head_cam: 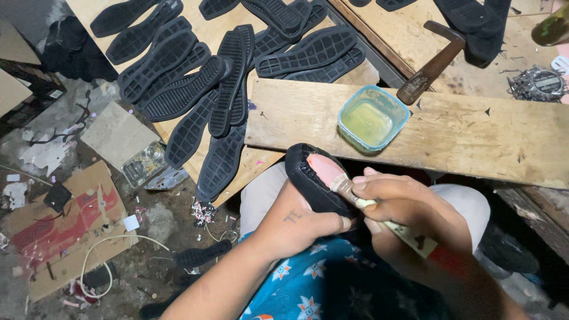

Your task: The person holds a black Mary Jane shoe upper and uses a brush to apply glue from a small container along the bottom edge of the shoe, rotating the shoe to coat the edge around the toe and sides. After finishing, the person places the glued shoe on a rack with other completed uppers.

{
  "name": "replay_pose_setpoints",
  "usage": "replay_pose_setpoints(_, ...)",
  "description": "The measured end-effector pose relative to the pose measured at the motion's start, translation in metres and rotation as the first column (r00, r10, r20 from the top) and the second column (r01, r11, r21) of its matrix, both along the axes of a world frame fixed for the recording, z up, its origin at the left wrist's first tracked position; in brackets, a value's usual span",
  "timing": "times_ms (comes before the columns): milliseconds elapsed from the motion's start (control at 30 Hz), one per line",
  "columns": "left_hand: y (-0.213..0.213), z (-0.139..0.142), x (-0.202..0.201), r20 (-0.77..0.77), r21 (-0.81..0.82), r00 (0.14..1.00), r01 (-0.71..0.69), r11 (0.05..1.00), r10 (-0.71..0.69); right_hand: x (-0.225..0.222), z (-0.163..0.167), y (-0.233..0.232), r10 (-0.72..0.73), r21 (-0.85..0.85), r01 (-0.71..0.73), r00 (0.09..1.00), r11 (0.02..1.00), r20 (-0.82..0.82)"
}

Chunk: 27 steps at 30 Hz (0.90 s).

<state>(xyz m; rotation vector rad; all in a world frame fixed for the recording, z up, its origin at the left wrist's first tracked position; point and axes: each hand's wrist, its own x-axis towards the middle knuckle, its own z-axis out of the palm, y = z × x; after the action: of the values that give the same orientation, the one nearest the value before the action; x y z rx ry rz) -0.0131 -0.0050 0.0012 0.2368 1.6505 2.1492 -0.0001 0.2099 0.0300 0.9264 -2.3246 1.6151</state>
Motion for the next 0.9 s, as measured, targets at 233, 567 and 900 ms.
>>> replay_pose_setpoints(233, 0.004, 0.002, 0.001, -0.136, 0.012, 0.991, -0.013, 1.000, 0.015, 0.000, -0.003, -0.006, -0.011, -0.006, 0.011, 0.999, 1.000, -0.037)
replay_pose_setpoints(567, 0.000, 0.001, 0.004, -0.098, 0.017, 0.995, 0.002, 1.000, 0.000, -0.001, -0.007, -0.008, 0.038, -0.044, -0.039, 0.999, 0.998, -0.024)
replay_pose_setpoints(900, -0.002, 0.001, 0.001, -0.105, -0.012, 0.994, -0.020, 1.000, 0.019, 0.000, -0.012, -0.005, 0.040, -0.043, -0.040, 0.999, 0.998, -0.010)
